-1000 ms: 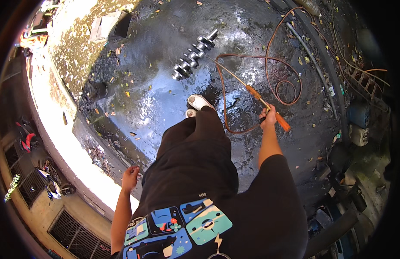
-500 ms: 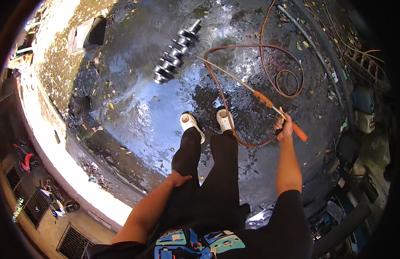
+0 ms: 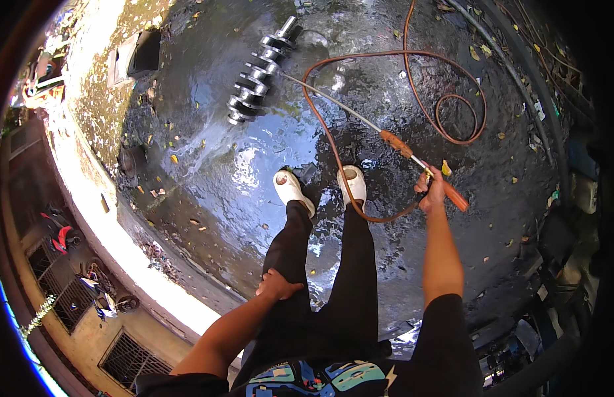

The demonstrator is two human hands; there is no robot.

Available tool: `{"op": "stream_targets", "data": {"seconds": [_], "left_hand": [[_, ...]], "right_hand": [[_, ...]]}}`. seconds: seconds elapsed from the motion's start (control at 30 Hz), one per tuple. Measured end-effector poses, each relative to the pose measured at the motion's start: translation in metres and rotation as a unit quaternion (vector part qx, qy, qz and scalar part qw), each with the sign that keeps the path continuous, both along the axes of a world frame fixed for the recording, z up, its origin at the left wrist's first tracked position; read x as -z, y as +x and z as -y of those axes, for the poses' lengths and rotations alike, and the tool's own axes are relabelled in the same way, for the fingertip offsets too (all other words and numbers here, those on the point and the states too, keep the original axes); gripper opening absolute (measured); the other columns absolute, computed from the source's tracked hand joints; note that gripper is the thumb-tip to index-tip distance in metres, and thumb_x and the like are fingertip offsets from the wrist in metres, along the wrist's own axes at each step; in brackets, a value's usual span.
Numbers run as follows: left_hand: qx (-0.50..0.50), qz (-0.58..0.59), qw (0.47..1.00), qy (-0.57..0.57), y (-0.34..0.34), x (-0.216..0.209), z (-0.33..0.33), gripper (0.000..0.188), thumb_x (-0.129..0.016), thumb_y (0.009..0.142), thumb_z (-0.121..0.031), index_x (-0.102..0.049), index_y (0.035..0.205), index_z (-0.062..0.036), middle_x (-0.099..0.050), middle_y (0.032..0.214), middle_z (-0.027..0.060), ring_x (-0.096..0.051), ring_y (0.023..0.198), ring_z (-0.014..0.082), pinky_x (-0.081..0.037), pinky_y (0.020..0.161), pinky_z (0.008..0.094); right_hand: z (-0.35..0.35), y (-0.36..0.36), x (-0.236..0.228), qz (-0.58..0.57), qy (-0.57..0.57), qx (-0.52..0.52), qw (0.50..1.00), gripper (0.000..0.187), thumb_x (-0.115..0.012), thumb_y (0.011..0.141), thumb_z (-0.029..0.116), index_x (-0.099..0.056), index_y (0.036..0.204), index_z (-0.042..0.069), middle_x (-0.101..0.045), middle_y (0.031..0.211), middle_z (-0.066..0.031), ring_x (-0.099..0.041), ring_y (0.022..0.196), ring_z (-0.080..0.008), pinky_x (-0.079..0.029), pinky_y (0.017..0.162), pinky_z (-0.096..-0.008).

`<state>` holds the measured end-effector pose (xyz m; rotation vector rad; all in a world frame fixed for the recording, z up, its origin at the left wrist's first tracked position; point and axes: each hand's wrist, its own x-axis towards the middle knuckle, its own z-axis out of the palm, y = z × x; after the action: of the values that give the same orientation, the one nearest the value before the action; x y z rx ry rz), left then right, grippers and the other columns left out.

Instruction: The person uses a pressure washer to clean a metallic engine crankshaft lying on a wet concrete floor. They repeatedly spray the crankshaft from multiple angles, briefly lift and reposition it, and continue rinsing the surrounding area.

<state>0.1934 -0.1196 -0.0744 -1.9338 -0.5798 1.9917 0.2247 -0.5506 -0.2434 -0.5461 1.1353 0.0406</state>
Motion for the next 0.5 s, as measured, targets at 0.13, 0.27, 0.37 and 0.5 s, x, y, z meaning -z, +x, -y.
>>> {"op": "stream_targets", "data": {"seconds": [0.13, 0.27, 0.37, 0.5], "left_hand": [[-0.003, -0.007, 1.0, 0.011, -0.007, 0.003, 0.006, 0.122, -0.068, 0.061, -0.068, -0.011, 0.14, 0.0045, -0.025, 0.143, 0.0228, -0.033, 0.129, 0.0375, -0.033, 0.103, 0.0478], [-0.008, -0.004, 1.0, 0.013, -0.009, 0.004, 0.007, 0.122, -0.068, 0.061, -0.069, -0.01, 0.14, 0.0043, -0.024, 0.143, 0.0228, -0.033, 0.129, 0.038, -0.033, 0.103, 0.0483], [-0.008, -0.012, 1.0, 0.017, -0.008, 0.006, 0.007, 0.123, -0.068, 0.061, -0.069, -0.01, 0.14, 0.0041, -0.023, 0.143, 0.0228, -0.034, 0.129, 0.0385, -0.033, 0.103, 0.0486], [-0.004, -0.002, 1.0, 0.03, -0.008, 0.006, 0.006, 0.115, -0.069, 0.064, -0.065, -0.014, 0.14, 0.0004, -0.029, 0.142, 0.0173, -0.036, 0.128, 0.0363, -0.034, 0.1, 0.0526]], "right_hand": [[-0.006, -0.001, 0.014, -0.01, 0.02, 0.013, 1.0, 0.036, -0.045, 0.091, 0.03, -0.052, 0.117, 0.007, -0.044, 0.058, 0.0019, -0.033, 0.042, -0.0072, -0.028, 0.043, -0.024], [-0.01, -0.002, 0.02, -0.008, 0.022, 0.014, 1.0, 0.036, -0.044, 0.091, 0.03, -0.052, 0.118, 0.006, -0.044, 0.058, 0.0021, -0.033, 0.042, -0.007, -0.029, 0.043, -0.0242], [-0.013, -0.003, 0.022, 0.003, 0.019, 0.013, 1.0, 0.034, -0.045, 0.091, 0.031, -0.053, 0.115, 0.007, -0.043, 0.057, 0.0023, -0.032, 0.041, -0.0068, -0.029, 0.042, -0.0231], [-0.016, -0.003, 0.023, 0.003, 0.026, 0.024, 0.999, 0.035, -0.045, 0.091, 0.03, -0.053, 0.115, 0.005, -0.044, 0.057, 0.0018, -0.032, 0.042, -0.007, -0.028, 0.044, -0.0243]]}}
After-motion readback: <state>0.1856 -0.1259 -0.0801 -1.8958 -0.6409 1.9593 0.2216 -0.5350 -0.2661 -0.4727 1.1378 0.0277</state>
